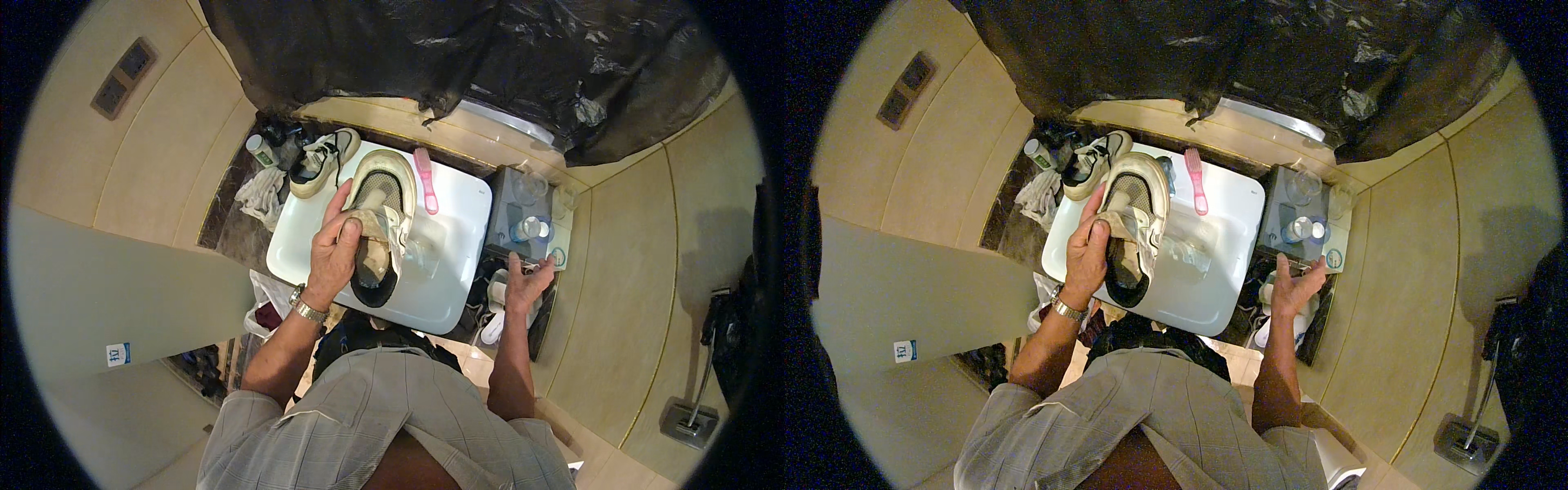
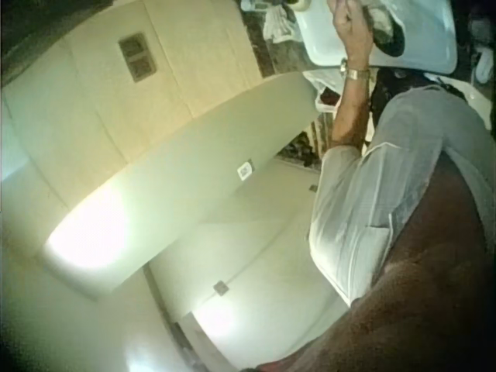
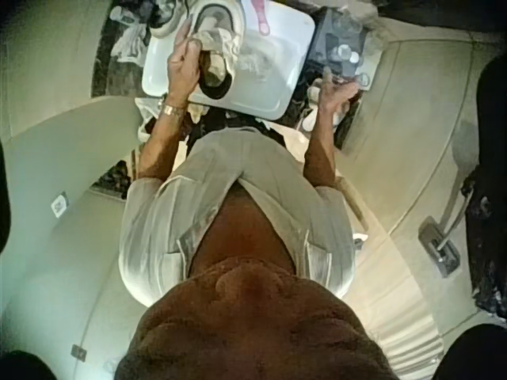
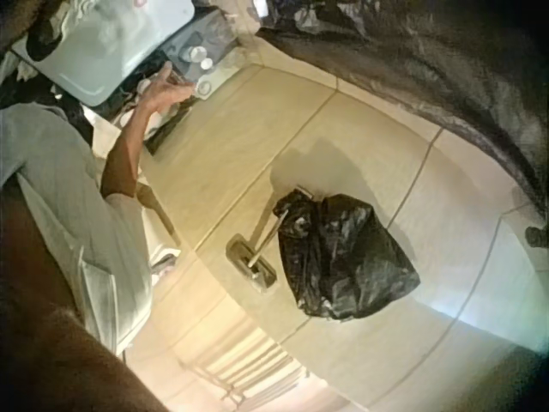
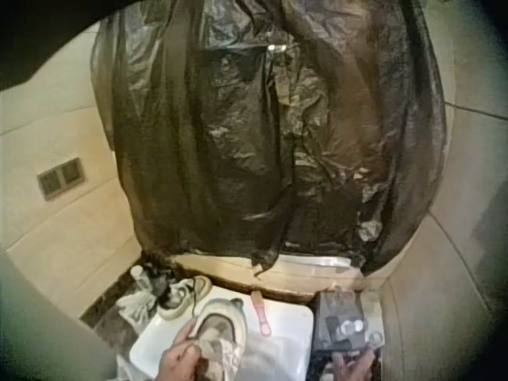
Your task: The person cleans a white sneaker in a bathroom sink. They apply a liquid cleaning solution from a bottle to the shoe, then scrub the shoe with a brush. The person scrubs the upper, sides, and sole of the shoe.
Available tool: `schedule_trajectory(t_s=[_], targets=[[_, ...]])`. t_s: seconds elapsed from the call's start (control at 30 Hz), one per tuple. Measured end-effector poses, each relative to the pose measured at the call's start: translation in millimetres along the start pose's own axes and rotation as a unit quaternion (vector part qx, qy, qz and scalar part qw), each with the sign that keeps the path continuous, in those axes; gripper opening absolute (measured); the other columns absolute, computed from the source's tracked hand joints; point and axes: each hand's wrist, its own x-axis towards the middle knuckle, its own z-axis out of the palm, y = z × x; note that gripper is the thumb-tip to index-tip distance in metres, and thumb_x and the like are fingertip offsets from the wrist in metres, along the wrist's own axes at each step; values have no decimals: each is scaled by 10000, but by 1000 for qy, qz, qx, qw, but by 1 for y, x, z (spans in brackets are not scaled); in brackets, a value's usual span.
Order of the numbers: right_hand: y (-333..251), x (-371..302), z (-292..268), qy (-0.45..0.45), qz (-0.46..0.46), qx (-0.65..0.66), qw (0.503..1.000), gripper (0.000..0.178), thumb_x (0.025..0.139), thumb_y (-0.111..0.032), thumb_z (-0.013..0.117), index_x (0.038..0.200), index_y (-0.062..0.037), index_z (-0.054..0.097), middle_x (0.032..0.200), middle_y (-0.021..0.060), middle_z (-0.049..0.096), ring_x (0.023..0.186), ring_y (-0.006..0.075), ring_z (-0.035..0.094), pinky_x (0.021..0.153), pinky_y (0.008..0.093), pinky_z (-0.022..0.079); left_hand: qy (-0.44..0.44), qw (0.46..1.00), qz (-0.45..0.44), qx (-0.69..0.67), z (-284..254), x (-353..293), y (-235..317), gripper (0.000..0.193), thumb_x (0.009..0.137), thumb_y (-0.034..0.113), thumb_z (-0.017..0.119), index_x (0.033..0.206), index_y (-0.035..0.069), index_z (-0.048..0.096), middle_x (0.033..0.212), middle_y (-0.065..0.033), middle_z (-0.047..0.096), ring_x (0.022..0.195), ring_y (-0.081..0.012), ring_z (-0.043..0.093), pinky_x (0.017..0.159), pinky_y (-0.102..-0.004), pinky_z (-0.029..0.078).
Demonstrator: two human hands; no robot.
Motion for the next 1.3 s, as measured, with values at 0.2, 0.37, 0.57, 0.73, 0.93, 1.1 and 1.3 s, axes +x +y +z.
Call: schedule_trajectory(t_s=[0.2, 0.37, 0.57, 0.73, 0.93, 1.1, 1.3], targets=[[8, 8, 13, -71, 45, 0, 996, 970, 757, -242, 926, 1514, 15, 376, 1439, 292, 495, 1333, 453, 451, 1152, 533, 326, 42, 998, -32, -42, 11, -6, 15, 426, 1103, 284, 505, 1297, -68, 648, 1673, -179, 315, 1463, -219, 394, 1162, -340, 346], [38, 19, 25, -63, -11, 11, 998, 917, 769, -256, 913, 1488, 22, 416, 1418, 282, 512, 1326, 459, 456, 1140, 533, 340, 70, 994, -49, -62, 22, -7, 24, 477, 1110, 296, 492, 1359, -101, 581, 1678, -156, 307, 1441, -188, 404, 1164, -327, 350], [53, 32, 43, -54, -69, 50, 995, 859, 784, -248, 902, 1465, 30, 459, 1402, 279, 529, 1307, 446, 476, 1128, 518, 366, 87, 986, -63, -127, 30, -9, 25, 551, 1110, 333, 510, 1479, -75, 484, 1602, -131, 419, 1363, -172, 484, 1136, -318, 394], [50, 45, 57, -72, -19, 97, 992, 672, 810, -194, 881, 1360, 21, 559, 1213, 177, 637, 1105, 304, 611, 973, 420, 485, 122, 968, -118, -187, 33, -14, 25, 598, 1105, 343, 533, 1551, -37, 412, 1458, -99, 569, 1268, -149, 562, 1086, -303, 454], [55, 58, 61, -96, 24, 187, 977, 491, 828, -160, 854, 1235, 22, 649, 1207, 185, 665, 1072, 300, 656, 955, 431, 519, 149, 940, -195, -238, 30, -17, 16, 527, 1099, 356, 543, 1480, -7, 510, 1329, -78, 644, 1130, -163, 643, 983, -319, 540], [35, 48, 48, -69, 18, 138, 988, 483, 848, -179, 839, 1237, 13, 626, 1163, 148, 673, 1052, 263, 646, 938, 420, 512, 166, 881, -292, -332, 12, -15, -3, 418, 1080, 368, 573, 1353, 53, 605, 1183, -64, 705, 999, -189, 698, 896, -352, 589], [-6, 17, 29, -115, 32, 273, 954, 445, 880, -121, 802, 1247, -17, 572, 1123, 93, 657, 1009, 201, 613, 931, 359, 499, 86, 786, -362, -494, -18, -48, -65, 391, 1091, 342, 538, 1344, 48, 589, 1274, -149, 686, 1130, -305, 685, 1019, -481, 559]])
